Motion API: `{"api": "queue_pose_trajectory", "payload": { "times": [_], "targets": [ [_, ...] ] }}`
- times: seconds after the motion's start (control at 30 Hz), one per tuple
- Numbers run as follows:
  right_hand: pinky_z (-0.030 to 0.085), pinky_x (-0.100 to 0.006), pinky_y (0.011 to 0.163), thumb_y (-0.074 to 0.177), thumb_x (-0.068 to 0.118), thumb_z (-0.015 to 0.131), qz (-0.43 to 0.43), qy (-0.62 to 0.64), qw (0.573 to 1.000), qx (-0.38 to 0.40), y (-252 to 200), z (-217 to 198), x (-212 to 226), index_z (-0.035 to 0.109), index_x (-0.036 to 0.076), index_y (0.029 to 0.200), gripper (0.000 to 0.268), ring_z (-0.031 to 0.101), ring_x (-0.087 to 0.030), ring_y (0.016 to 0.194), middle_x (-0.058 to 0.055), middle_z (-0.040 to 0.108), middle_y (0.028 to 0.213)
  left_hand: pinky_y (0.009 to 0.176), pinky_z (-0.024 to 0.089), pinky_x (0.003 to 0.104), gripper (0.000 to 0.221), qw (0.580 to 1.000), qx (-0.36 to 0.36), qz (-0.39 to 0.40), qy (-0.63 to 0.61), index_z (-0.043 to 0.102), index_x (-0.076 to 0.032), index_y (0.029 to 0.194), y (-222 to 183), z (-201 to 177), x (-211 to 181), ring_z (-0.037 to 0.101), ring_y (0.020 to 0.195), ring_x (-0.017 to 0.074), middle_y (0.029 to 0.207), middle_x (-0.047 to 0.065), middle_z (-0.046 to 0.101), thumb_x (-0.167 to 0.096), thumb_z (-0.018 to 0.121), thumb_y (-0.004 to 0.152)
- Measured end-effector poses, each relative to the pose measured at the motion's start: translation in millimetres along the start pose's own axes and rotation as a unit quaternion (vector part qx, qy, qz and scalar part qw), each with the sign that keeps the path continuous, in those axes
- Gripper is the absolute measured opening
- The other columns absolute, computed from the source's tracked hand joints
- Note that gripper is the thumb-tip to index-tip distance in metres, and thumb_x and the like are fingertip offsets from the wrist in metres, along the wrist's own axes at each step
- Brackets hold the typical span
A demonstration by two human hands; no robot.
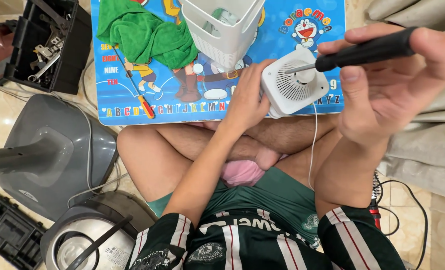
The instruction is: Disassembling a rice cooker and a small electronic device using a screwdriver.
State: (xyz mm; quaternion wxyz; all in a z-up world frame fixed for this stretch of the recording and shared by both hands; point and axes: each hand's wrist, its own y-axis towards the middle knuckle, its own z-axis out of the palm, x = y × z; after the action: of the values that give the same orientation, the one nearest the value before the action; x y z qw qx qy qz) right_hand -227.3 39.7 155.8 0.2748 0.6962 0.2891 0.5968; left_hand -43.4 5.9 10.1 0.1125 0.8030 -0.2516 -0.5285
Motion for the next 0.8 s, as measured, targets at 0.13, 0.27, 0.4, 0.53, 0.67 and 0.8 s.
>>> {"api": "queue_pose_trajectory", "payload": {
  "times": [0.13, 0.27, 0.4, 0.53, 0.67, 0.8],
  "targets": [
    [0.066, -0.058, 0.102, 0.126, -0.004, 0.062, 0.012, 0.003, 1.000, 0.011, 0, 11, -9, 0.036, 0.020, 0.161, 0.049, 0.071, -0.055, 0.110, -0.040, 0.052, 0.139, 0.102, 0.052, 0.051, 0.046, 0.995, -0.013, -0.041, 0.086, 0.047, -0.002, 0.153, -9, 6, -5, 0.059, 0.117, 0.0422, 0.132, 0.023, 0.062, -0.011, 0.053, 0.108],
    [0.067, -0.046, 0.092, 0.124, -0.005, 0.068, 0.035, -0.022, 0.999, 0.034, 1, 15, -16, 0.037, 0.015, 0.156, 0.049, 0.074, -0.046, 0.110, -0.033, 0.056, 0.137, 0.110, 0.053, 0.053, 0.056, 0.996, 0.026, -0.017, 0.085, 0.040, 0.002, 0.163, -11, 0, -3, 0.062, 0.125, 0.0448, 0.140, 0.026, 0.060, -0.007, 0.051, 0.108],
    [0.065, -0.046, 0.090, 0.124, -0.004, 0.070, 0.052, -0.027, 0.998, 0.040, -1, 18, -25, 0.037, 0.015, 0.156, 0.049, 0.073, -0.045, 0.110, -0.032, 0.055, 0.137, 0.119, 0.051, 0.053, 0.059, 0.998, 0.056, 0.005, 0.028, 0.037, 0.003, 0.164, -7, -10, 0, 0.058, 0.131, 0.0428, 0.143, 0.025, 0.056, 0.000, 0.049, 0.107],
    [0.064, -0.049, 0.092, 0.123, -0.001, 0.069, 0.035, -0.016, 0.999, 0.036, 1, 22, -32, 0.038, 0.016, 0.155, 0.048, 0.072, -0.047, 0.106, -0.033, 0.054, 0.134, 0.117, 0.052, 0.051, 0.056, 0.998, 0.054, 0.018, -0.008, 0.040, 0.001, 0.163, -6, -12, 2, 0.060, 0.126, 0.0414, 0.143, 0.024, 0.058, 0.000, 0.046, 0.108],
    [0.063, -0.052, 0.094, 0.122, -0.001, 0.069, 0.010, -0.024, 0.999, 0.033, -1, 23, -37, 0.039, 0.015, 0.155, 0.048, 0.071, -0.049, 0.101, -0.033, 0.051, 0.133, 0.124, 0.052, 0.050, 0.057, 0.996, 0.065, 0.005, -0.053, 0.036, -0.002, 0.170, -10, -19, -3, 0.060, 0.136, 0.0390, 0.151, 0.021, 0.059, -0.007, 0.049, 0.115],
    [0.064, -0.050, 0.092, 0.123, 0.000, 0.069, 0.008, -0.039, 0.998, 0.040, -1, 22, -35, 0.038, 0.017, 0.156, 0.048, 0.073, -0.049, 0.101, -0.034, 0.052, 0.133, 0.136, 0.047, 0.051, 0.064, 0.993, 0.074, -0.002, -0.090, 0.035, -0.005, 0.174, -12, -28, -4, 0.055, 0.155, 0.0397, 0.169, 0.021, 0.053, -0.005, 0.054, 0.114]
  ]
}}
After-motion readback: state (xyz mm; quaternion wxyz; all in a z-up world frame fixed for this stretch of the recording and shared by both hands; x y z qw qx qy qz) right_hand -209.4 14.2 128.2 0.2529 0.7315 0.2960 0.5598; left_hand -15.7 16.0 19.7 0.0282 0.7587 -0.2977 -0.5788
